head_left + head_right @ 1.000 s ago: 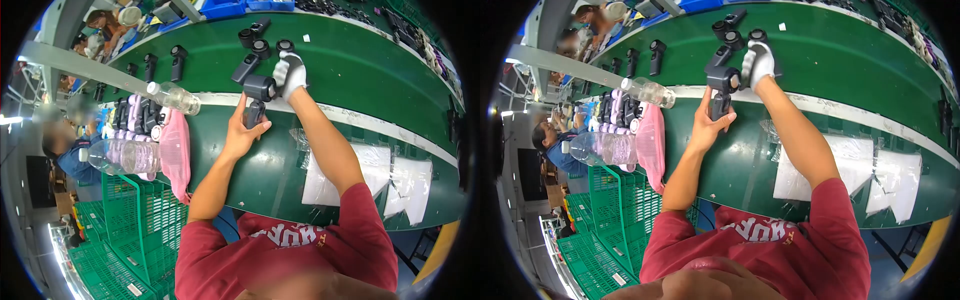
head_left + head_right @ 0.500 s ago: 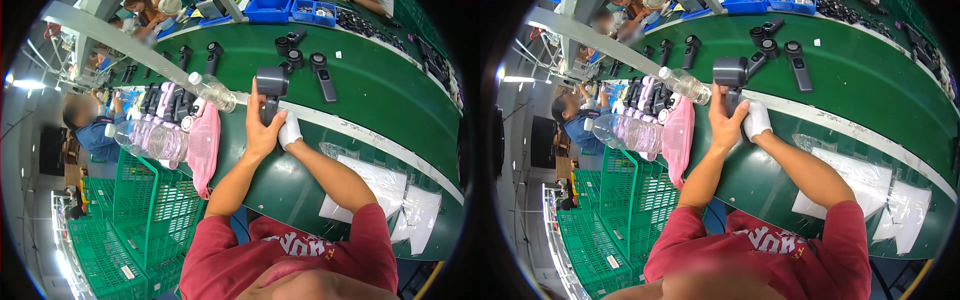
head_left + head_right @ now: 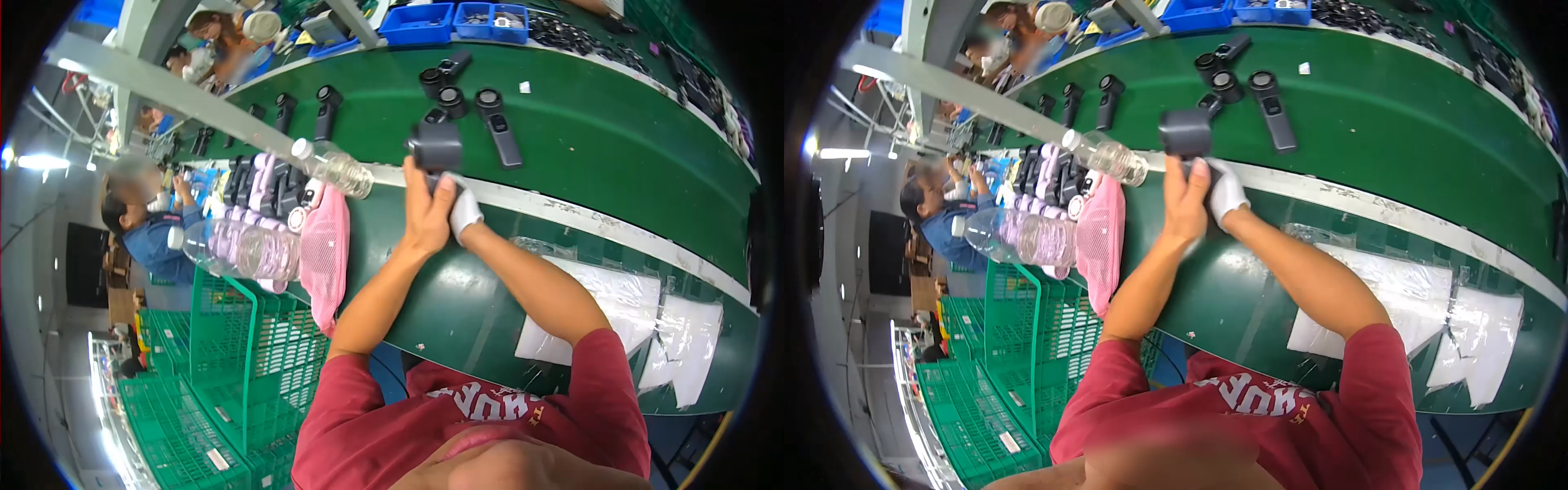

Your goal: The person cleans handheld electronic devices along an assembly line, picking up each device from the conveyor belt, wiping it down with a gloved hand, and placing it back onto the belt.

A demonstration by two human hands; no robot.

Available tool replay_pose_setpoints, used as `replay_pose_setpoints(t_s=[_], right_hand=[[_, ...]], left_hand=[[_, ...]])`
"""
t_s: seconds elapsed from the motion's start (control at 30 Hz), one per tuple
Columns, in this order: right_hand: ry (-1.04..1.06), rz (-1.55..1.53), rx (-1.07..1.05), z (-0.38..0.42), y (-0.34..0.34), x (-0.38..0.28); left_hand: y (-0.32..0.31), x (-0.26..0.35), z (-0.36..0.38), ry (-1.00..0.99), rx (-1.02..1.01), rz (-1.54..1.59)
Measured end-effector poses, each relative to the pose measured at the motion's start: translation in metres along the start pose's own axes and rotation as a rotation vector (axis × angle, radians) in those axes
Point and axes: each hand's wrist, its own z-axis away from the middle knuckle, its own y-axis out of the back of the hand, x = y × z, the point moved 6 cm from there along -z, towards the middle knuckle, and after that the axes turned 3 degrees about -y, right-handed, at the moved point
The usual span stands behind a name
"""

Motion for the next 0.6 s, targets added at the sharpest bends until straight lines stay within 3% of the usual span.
replay_pose_setpoints(t_s=[0.03, 0.1, 0.13, 0.2, 0.23, 0.27, 0.33, 0.4, 0.43, 0.5, 0.53, 0.57, 0.6], right_hand=[[0.009, -0.092, 0.008, -0.005, 0.006, 0.009], [0.165, 0.688, -0.032, -0.007, 0.004, -0.006], [0.267, 1.037, -0.012, -0.007, 0.003, -0.014], [0.192, 0.981, 0.013, -0.005, -0.001, -0.026], [0.134, 0.813, 0.078, -0.007, 0.004, -0.03], [0.078, 0.643, 0.141, -0.009, 0.01, -0.034], [0.114, 0.63, 0.098, -0.013, 0.014, -0.04], [0.247, 0.645, 0.024, -0.022, 0.018, -0.04], [0.456, 0.763, -0.005, -0.035, 0.027, -0.032], [0.128, 0.574, 0.003, -0.009, 0.007, -0.048], [0.216, 0.552, -0.002, -0.018, 0.011, -0.042], [0.108, 0.456, 0.007, -0.01, 0.006, -0.044], [0.087, 0.417, 0.006, -0.007, 0.004, -0.045]], left_hand=[[0.004, 0.0, -0.014, -0.009, 0.042, -0.02], [0.012, 0.006, -0.052, 0.107, 0.122, -0.074], [0.021, -0.007, -0.077, 0.101, 0.129, -0.285], [0.039, -0.05, -0.126, 0.13, 0.135, -0.712], [0.047, -0.073, -0.145, 0.168, 0.132, -0.924], [0.057, -0.101, -0.159, 0.257, 0.118, -0.984], [0.072, -0.145, -0.164, 0.436, 0.085, -1.088], [0.081, -0.184, -0.155, 0.554, 0.037, -1.157], [0.087, -0.196, -0.152, 0.614, 0.015, -1.201], [0.082, -0.194, -0.152, 0.49, 0.098, -1.419], [0.07, -0.163, -0.148, 0.306, 0.221, -1.367], [0.061, -0.147, -0.145, 0.166, 0.293, -1.382], [0.05, -0.138, -0.138, 0.128, 0.213, -1.275]])
